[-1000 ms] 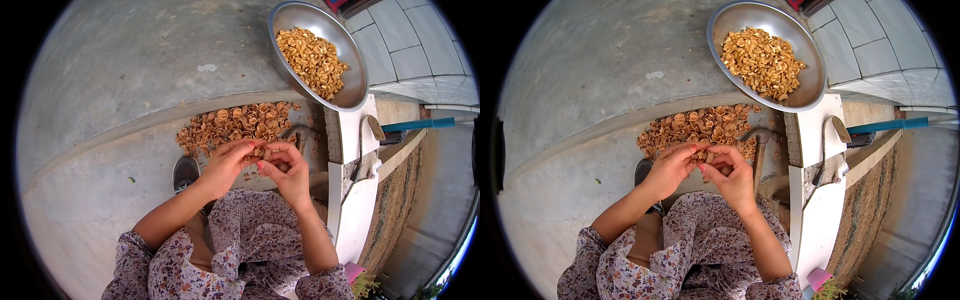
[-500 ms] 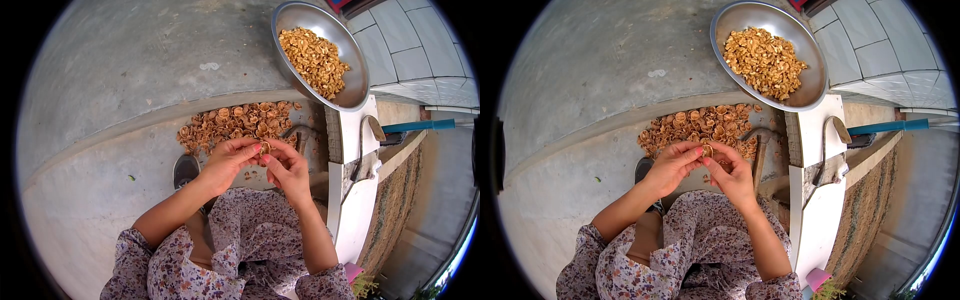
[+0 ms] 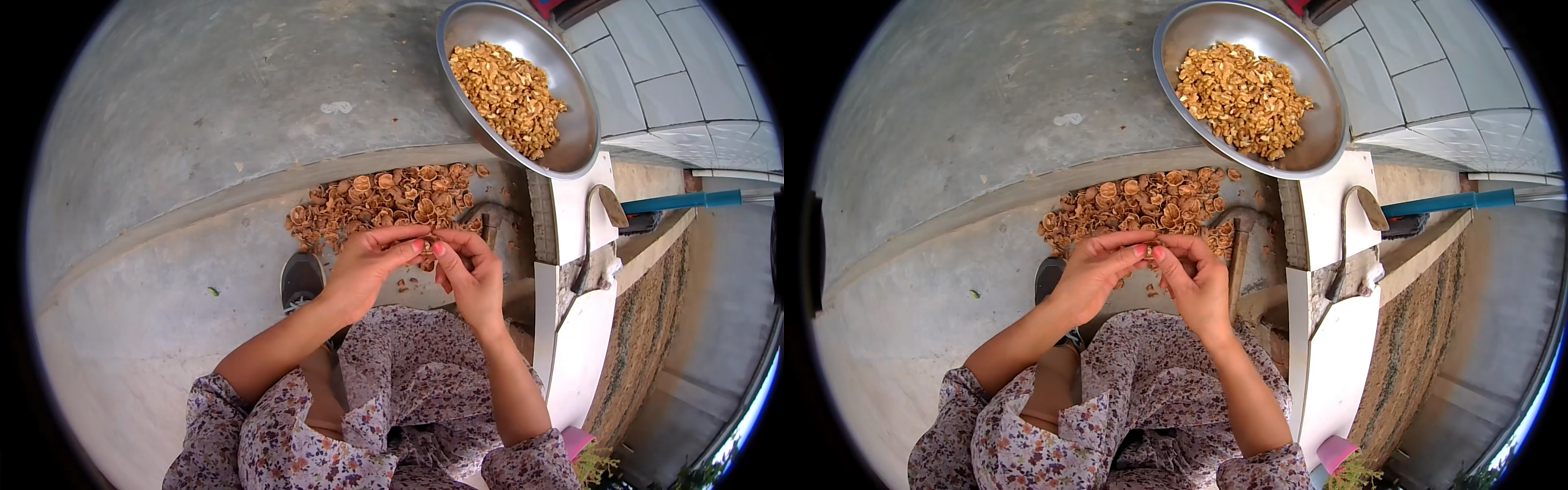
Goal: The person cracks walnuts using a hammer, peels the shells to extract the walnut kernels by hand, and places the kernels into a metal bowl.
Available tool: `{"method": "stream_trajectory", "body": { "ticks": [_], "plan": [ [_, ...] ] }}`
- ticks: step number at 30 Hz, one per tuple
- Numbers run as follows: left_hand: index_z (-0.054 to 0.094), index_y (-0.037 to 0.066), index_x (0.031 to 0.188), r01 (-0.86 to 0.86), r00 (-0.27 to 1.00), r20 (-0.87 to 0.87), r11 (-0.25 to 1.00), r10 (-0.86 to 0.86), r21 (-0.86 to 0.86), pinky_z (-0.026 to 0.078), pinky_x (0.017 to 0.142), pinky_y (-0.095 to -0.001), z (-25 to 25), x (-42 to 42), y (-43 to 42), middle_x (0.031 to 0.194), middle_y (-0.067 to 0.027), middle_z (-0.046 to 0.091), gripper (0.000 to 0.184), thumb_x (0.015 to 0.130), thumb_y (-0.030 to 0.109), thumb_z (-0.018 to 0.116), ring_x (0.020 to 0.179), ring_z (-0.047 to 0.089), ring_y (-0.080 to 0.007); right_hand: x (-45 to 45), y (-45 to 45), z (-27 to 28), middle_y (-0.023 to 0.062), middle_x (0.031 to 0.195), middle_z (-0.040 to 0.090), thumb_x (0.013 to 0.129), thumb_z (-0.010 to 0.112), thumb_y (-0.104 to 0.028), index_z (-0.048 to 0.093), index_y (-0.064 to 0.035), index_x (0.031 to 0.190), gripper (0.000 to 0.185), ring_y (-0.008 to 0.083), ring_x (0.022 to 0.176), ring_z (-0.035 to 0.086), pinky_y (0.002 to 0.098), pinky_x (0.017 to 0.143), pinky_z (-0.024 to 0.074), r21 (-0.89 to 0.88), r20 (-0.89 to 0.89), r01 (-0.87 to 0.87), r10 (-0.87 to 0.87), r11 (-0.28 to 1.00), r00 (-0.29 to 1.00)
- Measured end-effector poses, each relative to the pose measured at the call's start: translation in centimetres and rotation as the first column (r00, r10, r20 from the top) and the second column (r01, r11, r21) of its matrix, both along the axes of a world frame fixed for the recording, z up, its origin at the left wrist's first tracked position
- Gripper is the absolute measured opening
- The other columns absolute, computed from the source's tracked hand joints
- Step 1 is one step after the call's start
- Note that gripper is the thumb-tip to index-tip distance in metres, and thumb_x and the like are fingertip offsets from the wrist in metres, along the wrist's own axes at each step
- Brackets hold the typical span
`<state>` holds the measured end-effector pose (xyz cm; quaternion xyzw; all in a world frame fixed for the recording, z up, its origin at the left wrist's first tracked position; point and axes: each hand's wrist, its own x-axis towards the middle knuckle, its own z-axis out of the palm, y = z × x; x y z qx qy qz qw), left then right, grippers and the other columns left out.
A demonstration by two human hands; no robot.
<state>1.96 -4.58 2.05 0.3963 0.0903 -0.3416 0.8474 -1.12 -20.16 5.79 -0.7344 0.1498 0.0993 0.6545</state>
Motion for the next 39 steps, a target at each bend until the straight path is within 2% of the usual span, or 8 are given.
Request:
{"method": "stream_trajectory", "body": {
  "ticks": [3,8,10,21,24,29,31,39],
  "plan": [
    [0.061,0.001,0.113,-0.03,0.999,-0.018,0.999,0.03,-0.033,0.047,0.079,-0.0242,0.1,-0.2,-0.2,0.103,-0.0061,0.064,0.028,0.087,0.012,0.062,0.094,0.059,-0.0118,0.1,-0.2,-0.1,0.0019,0.076,0.062,0.087,0.063,-0.015,0.061,0.002,0.103,0.023,0.005,0.06,0.052,0.0172,0.051,0.0416,0.079,-0.028,0.066,-0.064,0.995,0.998],
    [0.064,0.002,0.109,-0.069,0.994,0.096,0.99,0.057,0.121,0.042,0.064,-0.0191,0.0,-0.4,-0.1,0.094,-0.0036,0.066,0.026,0.085,0.014,0.065,0.084,0.06,-0.0093,-0.1,0.5,-0.5,0.0013,0.078,0.062,0.084,0.067,-0.011,0.061,0.0025,0.102,0.023,0.0045,0.063,0.053,0.0177,0.053,0.0429,0.039,0.042,0.063,-0.065,0.997,0.997],
    [0.064,0.002,0.107,-0.088,0.992,0.099,0.988,0.075,0.13,0.042,0.063,-0.0193,0.1,-0.5,-0.3,0.095,-0.0034,0.066,0.026,0.085,0.015,0.065,0.084,0.06,-0.0094,-0.3,0.8,-1.1,0.0011,0.078,0.062,0.081,0.069,-0.007,0.061,0.0026,0.103,0.025,0.004,0.066,0.054,0.0182,0.055,0.0442,-0.062,0.102,0.064,-0.057,0.996,0.993],
    [0.061,0.0,0.111,-0.147,0.984,0.12,0.984,0.135,0.099,0.046,0.072,-0.0217,-0.1,-1.2,-1.0,0.099,-0.0042,0.064,0.026,0.088,0.013,0.06,0.088,0.061,-0.012,-0.4,1.1,-1.4,-0.0002,0.076,0.062,0.079,0.068,-0.003,0.062,0.0016,0.102,0.024,0.0031,0.064,0.054,0.0175,0.054,0.0434,-0.12,0.156,0.084,-0.065,0.989,0.986],
    [0.061,0.0,0.11,-0.157,0.984,0.092,0.987,0.153,0.044,0.045,0.068,-0.0208,-0.3,-1.0,-1.0,0.097,-0.0033,0.064,0.026,0.088,0.014,0.061,0.085,0.06,-0.0105,-0.2,0.5,-1.2,0.0001,0.076,0.062,0.08,0.068,-0.003,0.062,0.0015,0.101,0.022,0.0029,0.063,0.054,0.0175,0.053,0.043,-0.099,0.12,0.047,-0.035,0.994,0.992],
    [0.065,0.002,0.104,-0.034,0.993,0.116,0.982,0.012,0.183,0.04,0.059,-0.02,1.0,-0.2,0.1,0.091,-0.0025,0.064,0.023,0.087,0.018,0.063,0.077,0.057,-0.0072,0.3,-0.2,-0.1,0.0004,0.074,0.063,0.081,0.066,-0.003,0.063,0.0011,0.098,0.018,0.0031,0.061,0.054,0.0179,0.053,0.0431,-0.075,0.038,-0.063,0.066,0.995,0.997],
    [0.065,0.002,0.103,-0.036,0.997,0.073,0.987,0.025,0.159,0.039,0.058,-0.02,0.0,-0.3,0.2,0.089,-0.002,0.064,0.023,0.086,0.018,0.064,0.076,0.057,-0.0069,0.5,-0.5,0.4,0.0005,0.074,0.063,0.082,0.066,-0.004,0.063,0.001,0.096,0.015,0.0033,0.06,0.053,0.0185,0.053,0.0435,-0.018,-0.081,-0.094,0.092,0.995,0.992],
    [0.066,0.003,0.101,-0.066,0.995,0.09,0.98,0.049,0.188,0.038,0.055,-0.0194,0.3,-0.7,-0.2,0.087,-0.0027,0.066,0.023,0.085,0.019,0.066,0.077,0.059,-0.0074,0.1,0.0,-0.4,0.0007,0.074,0.063,0.082,0.067,-0.005,0.063,0.0013,0.092,0.013,0.003,0.063,0.054,0.0182,0.053,0.0437,-0.035,-0.029,-0.04,0.039,0.999,0.999]
  ]
}}
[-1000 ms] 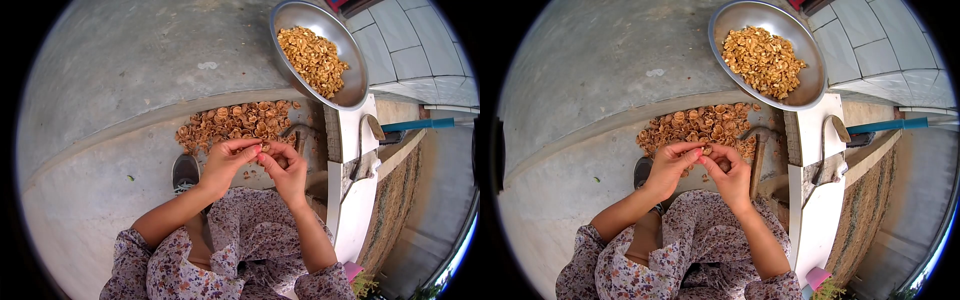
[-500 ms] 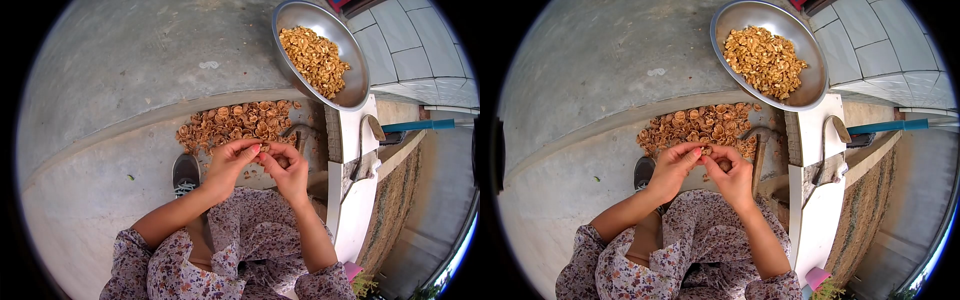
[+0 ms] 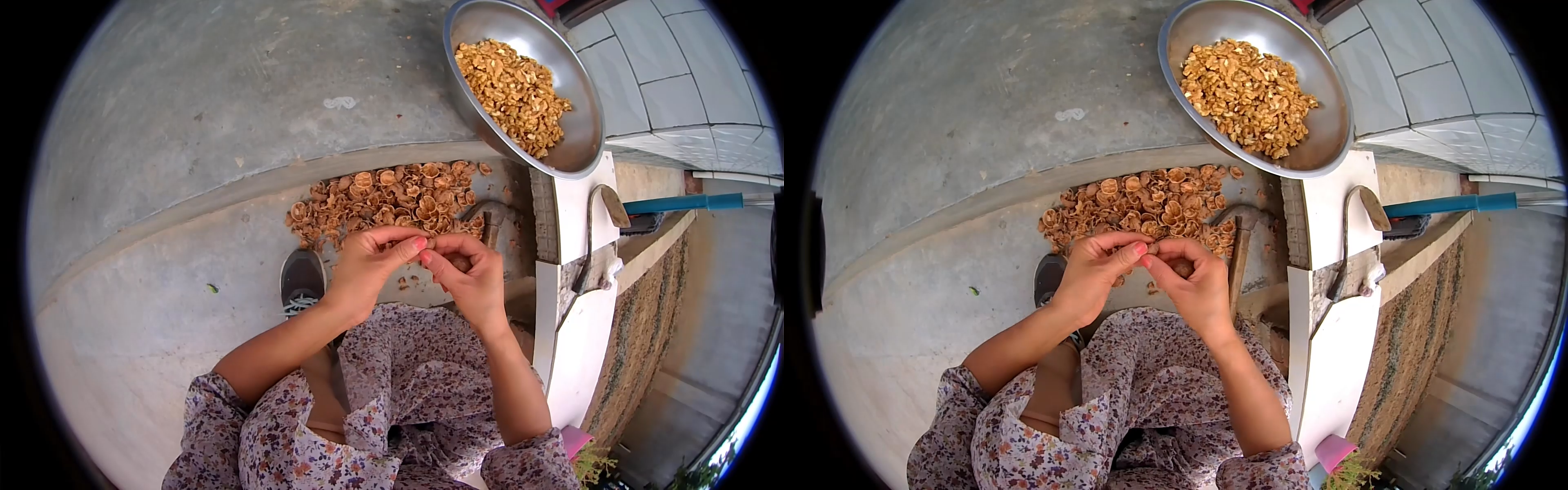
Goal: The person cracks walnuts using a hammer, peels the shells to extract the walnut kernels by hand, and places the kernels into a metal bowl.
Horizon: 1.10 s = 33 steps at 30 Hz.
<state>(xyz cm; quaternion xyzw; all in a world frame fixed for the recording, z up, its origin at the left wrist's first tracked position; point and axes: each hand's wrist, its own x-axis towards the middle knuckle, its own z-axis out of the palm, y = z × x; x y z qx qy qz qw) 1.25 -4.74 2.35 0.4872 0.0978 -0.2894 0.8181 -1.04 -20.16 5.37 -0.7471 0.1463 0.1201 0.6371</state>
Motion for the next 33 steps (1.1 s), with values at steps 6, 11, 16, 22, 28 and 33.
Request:
{"method": "stream_trajectory", "body": {
  "ticks": [6,11,16,22,28,33],
  "plan": [
    [0.066,0.004,0.099,0.018,1.0,-0.016,1.0,-0.018,0.003,0.036,0.055,-0.0188,-0.5,-0.1,-0.1,0.086,-0.0024,0.066,0.021,0.083,0.017,0.067,0.08,0.06,-0.0077,-0.1,0.2,0.2,0.0,0.076,0.063,0.08,0.067,-0.005,0.063,0.0016,0.093,0.015,0.0021,0.064,0.054,0.0176,0.054,0.0438,-0.017,-0.013,0.015,-0.015,1.0,1.0],
    [0.066,0.002,0.099,-0.077,0.984,-0.17,0.981,0.046,-0.18,0.043,0.063,-0.0211,-1.1,-0.3,-0.4,0.088,-0.003,0.066,0.02,0.082,0.011,0.069,0.082,0.06,-0.0096,0.2,-0.3,0.1,0.0007,0.074,0.063,0.079,0.065,-0.004,0.063,0.0019,0.093,0.015,0.0028,0.063,0.056,0.0183,0.056,0.0452,-0.007,0.006,-0.028,0.028,1.0,1.0],
    [0.066,-0.001,0.097,0.057,0.997,0.039,0.997,-0.06,0.058,0.047,0.072,-0.0238,-0.2,-0.2,-0.2,0.088,-0.005,0.066,0.018,0.083,0.01,0.067,0.081,0.059,-0.0097,0.2,-0.3,1.4,0.0041,0.071,0.063,0.078,0.063,-0.003,0.062,0.0035,0.092,0.016,0.0062,0.064,0.058,0.0209,0.057,0.0463,-0.17,0.001,-0.092,0.093,0.981,0.996],
    [0.064,-0.003,0.099,0.163,0.977,0.119,0.978,-0.179,0.129,0.048,0.075,-0.0254,-0.8,0.0,-0.2,0.091,-0.0053,0.065,0.019,0.085,0.011,0.064,0.083,0.058,-0.0107,0.5,-2.0,1.6,0.0058,0.072,0.063,0.079,0.062,-0.007,0.062,0.006,0.09,0.017,0.0056,0.065,0.055,0.0206,0.057,0.0453,-0.174,-0.112,-0.201,0.183,0.964,0.977],
    [0.06,-0.001,0.103,0.062,0.972,-0.192,0.934,-0.137,-0.351,0.049,0.083,-0.0326,-1.9,0.0,-0.1,0.099,-0.0087,0.061,0.02,0.089,0.011,0.055,0.092,0.059,-0.0174,0.5,-2.5,2.1,0.002,0.073,0.061,0.081,0.062,-0.008,0.062,0.0055,0.091,0.017,0.0036,0.064,0.051,0.0193,0.055,0.0431,-0.049,-0.164,-0.162,0.152,0.986,0.975],
    [0.058,-0.001,0.106,-0.004,0.95,-0.262,0.831,-0.171,-0.556,0.046,0.09,-0.0341,-2.5,0.4,0.1,0.108,-0.0116,0.058,0.025,0.091,0.013,0.044,0.103,0.055,-0.0213,0.5,-2.6,3.0,0.0016,0.075,0.061,0.082,0.062,-0.008,0.061,0.0038,0.096,0.018,0.0039,0.065,0.053,0.0188,0.055,0.0425,0.017,-0.148,-0.111,0.113,0.994,0.982]
  ]
}}
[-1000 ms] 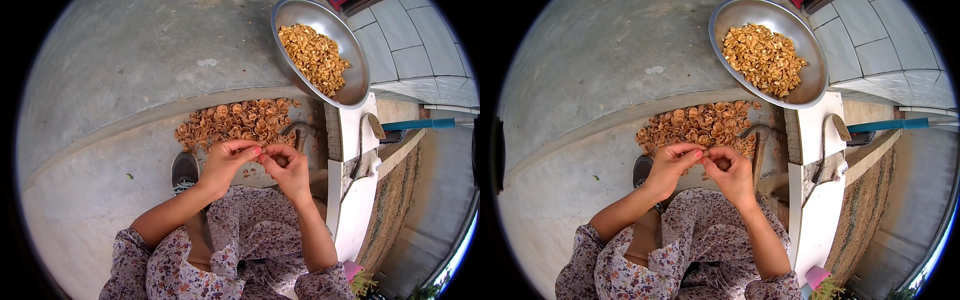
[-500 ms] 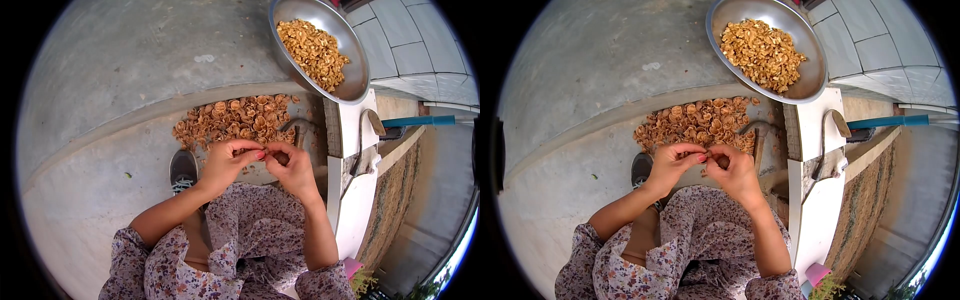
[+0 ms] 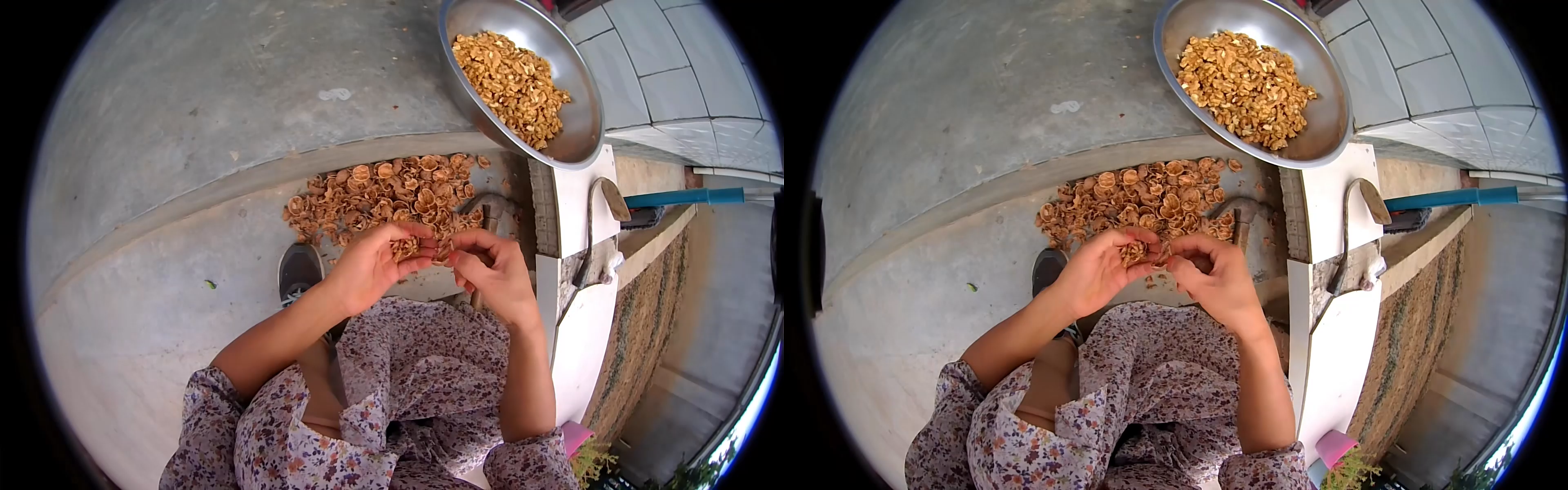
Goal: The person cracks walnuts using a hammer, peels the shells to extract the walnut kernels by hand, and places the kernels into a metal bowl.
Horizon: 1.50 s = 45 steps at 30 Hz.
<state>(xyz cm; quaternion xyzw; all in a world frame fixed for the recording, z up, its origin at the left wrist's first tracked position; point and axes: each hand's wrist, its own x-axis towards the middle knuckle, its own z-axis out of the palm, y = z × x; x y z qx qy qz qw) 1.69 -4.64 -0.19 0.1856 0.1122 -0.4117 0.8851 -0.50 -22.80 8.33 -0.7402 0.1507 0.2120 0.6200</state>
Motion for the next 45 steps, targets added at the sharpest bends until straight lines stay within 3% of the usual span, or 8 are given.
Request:
{"method": "stream_trajectory", "body": {
  "ticks": [8,15,22,31,38,40,44,45],
  "plan": [
    [0.055,-0.007,0.112,-0.07,0.997,0.035,0.973,0.063,0.218,0.044,0.098,-0.0382,2.6,0.2,-0.3,0.11,-0.0179,0.059,0.034,0.095,0.02,0.044,0.105,0.057,-0.0262,0.2,-0.2,-0.5,-0.0017,0.085,0.06,0.079,0.059,0.005,0.06,0.0,0.107,0.028,0.0012,0.064,0.049,0.0162,0.054,0.0386,0.019,0.219,0.001,-0.005,1.0,0.976],
    [0.051,-0.007,0.118,-0.053,0.998,-0.017,0.995,0.055,0.084,0.043,0.099,-0.0374,2.2,0.6,0.1,0.118,-0.0146,0.056,0.04,0.096,0.024,0.041,0.106,0.057,-0.0255,0.6,1.2,-0.5,-0.0005,0.083,0.059,0.079,0.063,0.003,0.06,-0.0054,0.113,0.036,0.002,0.063,0.049,0.0176,0.054,0.0409,0.013,0.325,0.189,-0.183,0.982,0.928],
    [0.046,-0.006,0.125,-0.049,0.996,-0.071,0.997,0.052,0.052,0.038,0.101,-0.0348,2.3,0.5,0.2,0.122,-0.0124,0.054,0.048,0.097,0.032,0.036,0.113,0.05,-0.0193,-0.4,3.5,-2.6,0.009,0.098,0.058,0.073,0.07,0.0,0.061,-0.0035,0.099,0.028,0.0171,0.061,0.06,0.0284,0.054,0.0505,-0.57,0.563,0.007,0.385,0.821,0.731],
    [0.047,-0.003,0.126,-0.047,0.993,-0.105,0.999,0.047,0.007,0.038,0.099,-0.033,2.1,0.5,0.1,0.123,-0.0105,0.054,0.051,0.097,0.038,0.036,0.114,0.049,-0.0176,-0.4,3.6,-1.6,0.0099,0.086,0.062,0.073,0.069,-0.001,0.061,-0.0054,0.096,0.024,0.0194,0.057,0.06,0.0299,0.051,0.0501,-0.372,0.376,0.034,0.117,0.928,0.919],
    [0.049,-0.002,0.125,0.01,0.998,-0.059,0.999,-0.007,0.047,0.033,0.102,-0.0341,2.1,0.2,-0.2,0.126,-0.01,0.052,0.056,0.096,0.044,0.034,0.118,0.046,-0.0197,-0.9,4.6,-3.2,0.0159,0.085,0.063,0.075,0.066,-0.003,0.06,-0.0044,0.098,0.024,0.0307,0.061,0.062,0.0363,0.055,0.0516,-0.618,0.492,0.011,0.376,0.786,0.785],
    [0.049,-0.002,0.125,0.012,0.998,-0.055,0.999,-0.009,0.038,0.034,0.101,-0.0334,2.0,0.2,-0.4,0.125,-0.0095,0.053,0.057,0.096,0.045,0.034,0.116,0.047,-0.019,-0.7,4.5,-3.6,0.0077,0.083,0.063,0.073,0.071,-0.004,0.062,-0.0004,0.096,0.025,0.0099,0.052,0.052,0.0245,0.048,0.0434,-0.595,0.571,0.064,0.365,0.801,0.736],
    [0.048,-0.002,0.126,0.013,0.998,-0.054,1.0,-0.013,-0.007,0.037,0.097,-0.0308,2.2,0.4,0.0,0.121,-0.0079,0.054,0.058,0.096,0.046,0.034,0.111,0.049,-0.0166,-0.5,4.0,-1.5,0.01,0.081,0.063,0.074,0.07,-0.004,0.059,-0.0013,0.1,0.028,0.013,0.061,0.06,0.0241,0.053,0.0479,-0.424,0.235,-0.042,0.155,0.905,0.96],
    [0.048,-0.002,0.126,0.012,0.998,-0.054,1.0,-0.012,-0.008,0.037,0.097,-0.0308,2.4,0.5,0.0,0.121,-0.0079,0.054,0.058,0.096,0.046,0.034,0.111,0.049,-0.0166,-0.3,3.6,-1.3,0.006,0.08,0.062,0.075,0.069,-0.003,0.059,-0.0014,0.101,0.028,0.0082,0.061,0.057,0.021,0.053,0.0449,-0.148,0.157,0.056,-0.032,0.987,0.987]
  ]
}}
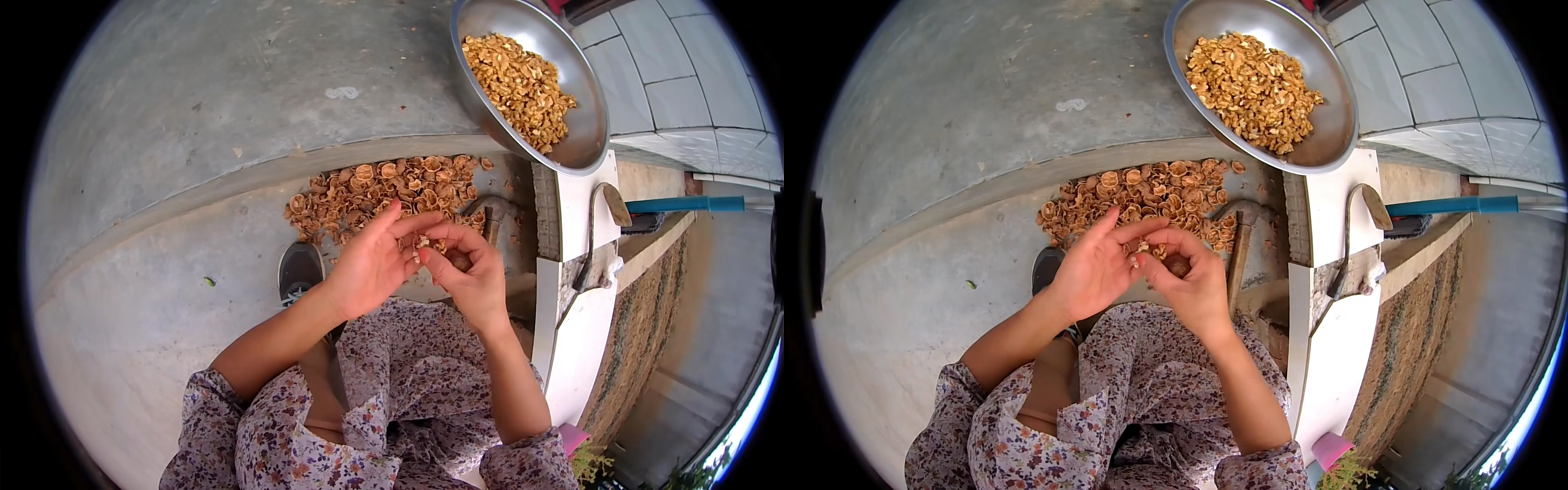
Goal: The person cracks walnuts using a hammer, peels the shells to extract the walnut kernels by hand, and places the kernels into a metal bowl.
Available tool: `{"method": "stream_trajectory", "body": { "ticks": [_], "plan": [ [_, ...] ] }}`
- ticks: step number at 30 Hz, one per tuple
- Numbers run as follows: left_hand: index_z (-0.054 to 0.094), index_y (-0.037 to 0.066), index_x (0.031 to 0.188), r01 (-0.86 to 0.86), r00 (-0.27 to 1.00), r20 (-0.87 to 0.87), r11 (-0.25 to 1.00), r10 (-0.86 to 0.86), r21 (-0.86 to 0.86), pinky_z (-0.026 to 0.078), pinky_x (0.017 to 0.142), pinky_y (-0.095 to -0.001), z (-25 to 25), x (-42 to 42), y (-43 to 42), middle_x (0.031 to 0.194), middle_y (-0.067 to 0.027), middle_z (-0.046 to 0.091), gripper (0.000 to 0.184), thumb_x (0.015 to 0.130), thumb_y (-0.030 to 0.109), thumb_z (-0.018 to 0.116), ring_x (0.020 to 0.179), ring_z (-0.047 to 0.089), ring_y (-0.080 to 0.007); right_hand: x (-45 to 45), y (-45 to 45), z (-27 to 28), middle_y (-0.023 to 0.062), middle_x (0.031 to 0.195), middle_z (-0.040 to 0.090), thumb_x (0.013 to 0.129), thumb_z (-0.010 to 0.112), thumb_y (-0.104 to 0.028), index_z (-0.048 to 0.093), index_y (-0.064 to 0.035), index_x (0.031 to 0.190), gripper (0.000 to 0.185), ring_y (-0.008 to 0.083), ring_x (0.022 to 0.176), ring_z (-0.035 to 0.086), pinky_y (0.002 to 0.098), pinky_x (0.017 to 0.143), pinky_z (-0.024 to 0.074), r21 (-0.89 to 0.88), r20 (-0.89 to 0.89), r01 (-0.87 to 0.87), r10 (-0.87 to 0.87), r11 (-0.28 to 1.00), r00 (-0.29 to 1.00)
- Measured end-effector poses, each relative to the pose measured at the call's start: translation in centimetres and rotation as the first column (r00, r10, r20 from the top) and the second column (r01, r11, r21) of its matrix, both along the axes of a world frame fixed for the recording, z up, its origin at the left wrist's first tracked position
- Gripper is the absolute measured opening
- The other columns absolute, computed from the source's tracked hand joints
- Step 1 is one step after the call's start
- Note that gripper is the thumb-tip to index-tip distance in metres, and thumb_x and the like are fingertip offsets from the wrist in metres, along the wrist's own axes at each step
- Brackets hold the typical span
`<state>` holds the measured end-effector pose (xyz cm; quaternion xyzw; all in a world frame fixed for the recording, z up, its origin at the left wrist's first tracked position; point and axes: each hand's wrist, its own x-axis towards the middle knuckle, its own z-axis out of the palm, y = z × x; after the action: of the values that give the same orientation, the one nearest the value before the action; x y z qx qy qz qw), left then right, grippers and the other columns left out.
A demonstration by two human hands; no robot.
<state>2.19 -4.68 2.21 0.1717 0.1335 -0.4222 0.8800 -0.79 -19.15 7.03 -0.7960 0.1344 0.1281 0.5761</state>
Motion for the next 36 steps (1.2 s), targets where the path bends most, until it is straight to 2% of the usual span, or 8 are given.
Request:
{"method": "stream_trajectory", "body": {
  "ticks": [1,7,12,15,18,24,28,36],
  "plan": [
    [0.048,-0.002,0.126,-0.032,0.999,-0.028,0.999,0.032,-0.002,0.039,0.096,-0.0303,0.2,0.1,0.0,0.12,-0.0078,0.054,0.058,0.096,0.046,0.035,0.109,0.05,-0.016,0.2,-0.3,0.1,0.002,0.079,0.062,0.076,0.068,-0.001,0.059,-0.0015,0.102,0.027,0.0034,0.062,0.054,0.018,0.052,0.0419,0.278,-0.115,0.143,-0.115,0.95,0.987],
    [0.047,-0.003,0.124,-0.026,0.999,-0.022,0.999,0.025,-0.035,0.04,0.097,-0.0306,0.0,0.0,-0.1,0.12,-0.0095,0.053,0.055,0.096,0.043,0.038,0.109,0.05,-0.0167,0.6,-0.7,0.3,-0.0008,0.08,0.059,0.08,0.067,-0.001,0.059,-0.001,0.103,0.024,0.0009,0.062,0.051,0.0159,0.05,0.0395,0.09,0.028,-0.022,0.02,0.996,0.999],
    [0.044,-0.008,0.125,-0.046,0.999,-0.011,0.996,0.045,-0.076,0.035,0.105,-0.0335,0.4,0.3,0.2,0.126,-0.0156,0.05,0.059,0.096,0.044,0.036,0.118,0.047,-0.022,2.2,-1.9,5.4,0.0008,0.079,0.06,0.08,0.068,-0.002,0.06,-0.0001,0.103,0.025,0.0035,0.056,0.05,0.0155,0.047,0.0379,0.2,0.114,0.077,-0.101,0.977,0.988],
    [0.039,-0.01,0.129,-0.025,0.999,0.019,0.996,0.027,-0.087,0.03,0.109,-0.0357,1.0,0.5,0.1,0.129,-0.0195,0.046,0.063,0.096,0.044,0.033,0.125,0.042,-0.0261,6.5,-3.9,9.5,0.0039,0.088,0.065,0.08,0.068,-0.006,0.058,0.0016,0.114,0.036,0.0031,0.056,0.05,0.0154,0.048,0.0384,-0.2,0.479,0.185,-0.068,0.962,0.875],
    [0.035,-0.01,0.132,-0.034,0.999,0.03,0.996,0.037,-0.087,0.027,0.11,-0.0377,1.3,0.8,0.2,0.135,-0.0227,0.04,0.063,0.097,0.043,0.029,0.13,0.035,-0.0298,7.6,-4.1,10.5,0.0033,0.095,0.065,0.08,0.069,-0.006,0.06,-0.0018,0.114,0.036,0.0036,0.058,0.052,0.0175,0.051,0.0411,-0.599,0.553,0.325,0.084,0.732,0.829],
    [0.04,-0.005,0.13,-0.055,0.998,0.007,0.992,0.056,-0.116,0.034,0.103,-0.0343,0.5,0.4,0.6,0.127,-0.0155,0.049,0.06,0.097,0.044,0.031,0.119,0.046,-0.0224,1.9,0.2,1.4,0.011,0.082,0.06,0.075,0.071,-0.006,0.065,-0.0037,0.094,0.02,0.0197,0.06,0.06,0.031,0.055,0.0489,-0.49,0.313,-0.179,0.364,0.853,0.877],
    [0.043,-0.004,0.128,-0.079,0.997,-0.004,0.992,0.079,-0.093,0.037,0.099,-0.0325,0.2,0.2,0.5,0.119,-0.0115,0.054,0.058,0.097,0.044,0.032,0.113,0.049,-0.0188,1.6,0.8,0.3,0.0098,0.078,0.059,0.075,0.071,-0.005,0.066,-0.0036,0.09,0.016,0.0172,0.06,0.059,0.0286,0.055,0.0483,-0.5,0.323,-0.105,0.297,0.86,0.898],
    [0.047,-0.004,0.124,-0.051,0.999,-0.013,0.995,0.05,-0.083,0.036,0.103,-0.0338,0.6,0.4,0.3,0.118,-0.0131,0.055,0.059,0.096,0.046,0.036,0.113,0.051,-0.0206,1.5,-0.3,1.6,-0.002,0.073,0.057,0.082,0.067,-0.006,0.067,-0.003,0.098,0.017,0.003,0.056,0.047,0.018,0.047,0.0363,0.057,0.129,-0.001,-0.007,0.998,0.992]
  ]
}}
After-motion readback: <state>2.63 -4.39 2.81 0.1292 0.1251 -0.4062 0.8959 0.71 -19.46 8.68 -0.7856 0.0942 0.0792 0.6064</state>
